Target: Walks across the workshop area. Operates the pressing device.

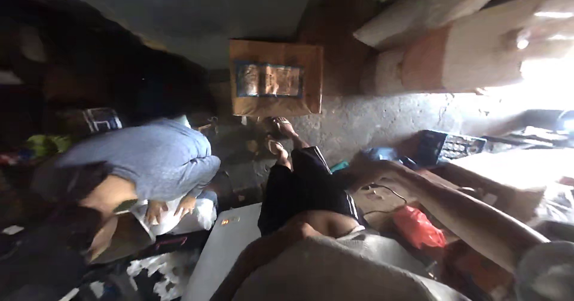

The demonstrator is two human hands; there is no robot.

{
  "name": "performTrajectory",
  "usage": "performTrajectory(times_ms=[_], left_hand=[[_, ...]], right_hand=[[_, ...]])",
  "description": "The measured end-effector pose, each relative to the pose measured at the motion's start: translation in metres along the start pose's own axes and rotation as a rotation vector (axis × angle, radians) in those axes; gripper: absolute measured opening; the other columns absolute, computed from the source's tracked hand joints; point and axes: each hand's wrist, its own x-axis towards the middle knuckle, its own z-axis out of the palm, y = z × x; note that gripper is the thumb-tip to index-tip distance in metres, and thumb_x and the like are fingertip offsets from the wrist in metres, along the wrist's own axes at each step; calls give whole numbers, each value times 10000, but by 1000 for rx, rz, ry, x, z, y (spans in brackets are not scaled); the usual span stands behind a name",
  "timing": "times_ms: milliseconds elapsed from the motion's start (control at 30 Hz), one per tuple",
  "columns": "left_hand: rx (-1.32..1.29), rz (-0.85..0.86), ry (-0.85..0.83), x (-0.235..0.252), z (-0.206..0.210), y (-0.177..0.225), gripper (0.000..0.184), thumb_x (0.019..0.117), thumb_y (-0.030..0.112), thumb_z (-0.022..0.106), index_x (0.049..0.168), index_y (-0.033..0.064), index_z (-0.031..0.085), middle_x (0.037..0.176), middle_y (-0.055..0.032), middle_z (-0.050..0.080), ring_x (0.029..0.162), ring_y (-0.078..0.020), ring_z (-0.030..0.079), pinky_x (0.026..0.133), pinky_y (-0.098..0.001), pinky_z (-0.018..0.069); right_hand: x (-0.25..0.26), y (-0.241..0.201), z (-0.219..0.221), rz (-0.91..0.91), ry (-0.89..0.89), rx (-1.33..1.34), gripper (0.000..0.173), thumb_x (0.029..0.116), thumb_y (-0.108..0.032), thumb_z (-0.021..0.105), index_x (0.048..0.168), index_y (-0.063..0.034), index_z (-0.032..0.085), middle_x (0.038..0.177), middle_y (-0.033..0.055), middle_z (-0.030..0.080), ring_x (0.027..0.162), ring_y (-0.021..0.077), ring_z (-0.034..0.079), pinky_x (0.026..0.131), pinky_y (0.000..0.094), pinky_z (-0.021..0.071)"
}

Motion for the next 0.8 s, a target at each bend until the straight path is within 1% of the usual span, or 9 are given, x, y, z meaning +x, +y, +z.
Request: performTrajectory(times_ms=[67,100,200,300,400,500,633,700,800], left_hand=[[444,176,-129,33,1,9,297,1073,111,456,1217,-46,663,1144,-164,701,1077,-174,663,995,-334,511],[595,282,-173,53,-2,3,254,1046,89,503,1176,-31,685,1104,-168,713,1054,-212,680,976,-369,527],[913,313,-157,95,-2,2,210,1021,106,571,1141,27,724,1097,-139,737,1055,-247,705,981,-414,540],[924,184,-175,121,13,45,214,1025,84,532,1051,-9,723,998,-182,734,965,-303,715,897,-500,552],[898,105,-197,167,28,63,263,1055,146,522,1062,-16,729,974,-170,729,916,-231,699,874,-425,548],[870,128,-216,233,49,81,312,1068,194,525,1027,-49,716,925,-141,705,852,-126,642,835,-297,520],[1015,-71,-57,330,92,114,378,1067,297,507,951,-9,697,825,-98,639,759,-157,588,747,-374,501],[1118,-157,33,373,113,124,391,1069,321,501,954,2,695,837,-118,643,784,-210,613,768,-444,514],[1212,-203,65,455,136,144,389,1073,326,487,1033,20,724,951,-128,703,924,-230,670,894,-480,533]], right_hand=[[17,10,12,32,44,-45,518,942,-243,754,1393,-53,584,1224,248,656,1063,414,644,889,649,494],[33,21,15,59,77,-55,484,945,-271,749,1344,-35,611,1187,263,664,1037,439,650,872,675,494],[58,48,22,99,194,45,507,968,-299,715,1372,-22,587,1236,286,644,1102,466,634,926,698,466],[32,88,39,105,391,131,536,1000,-396,638,1417,-70,556,1266,275,640,1164,459,624,978,698,457],[-5,143,57,113,541,222,519,1035,-471,538,1298,-31,621,1159,264,672,1090,436,655,946,665,486],[-33,194,57,77,641,351,534,1066,-454,471,1308,3,604,1217,274,657,1171,432,627,1009,656,455],[-73,286,42,-42,722,435,476,1086,-367,449,1301,23,616,1266,280,632,1206,420,608,1045,621,446],[-95,324,49,-82,755,527,419,1087,-291,468,1276,47,625,1263,290,632,1205,421,609,1055,605,450],[-124,381,55,-120,879,802,396,1086,-270,464,1325,10,609,1268,257,649,1210,379,621,1068,574,451]])
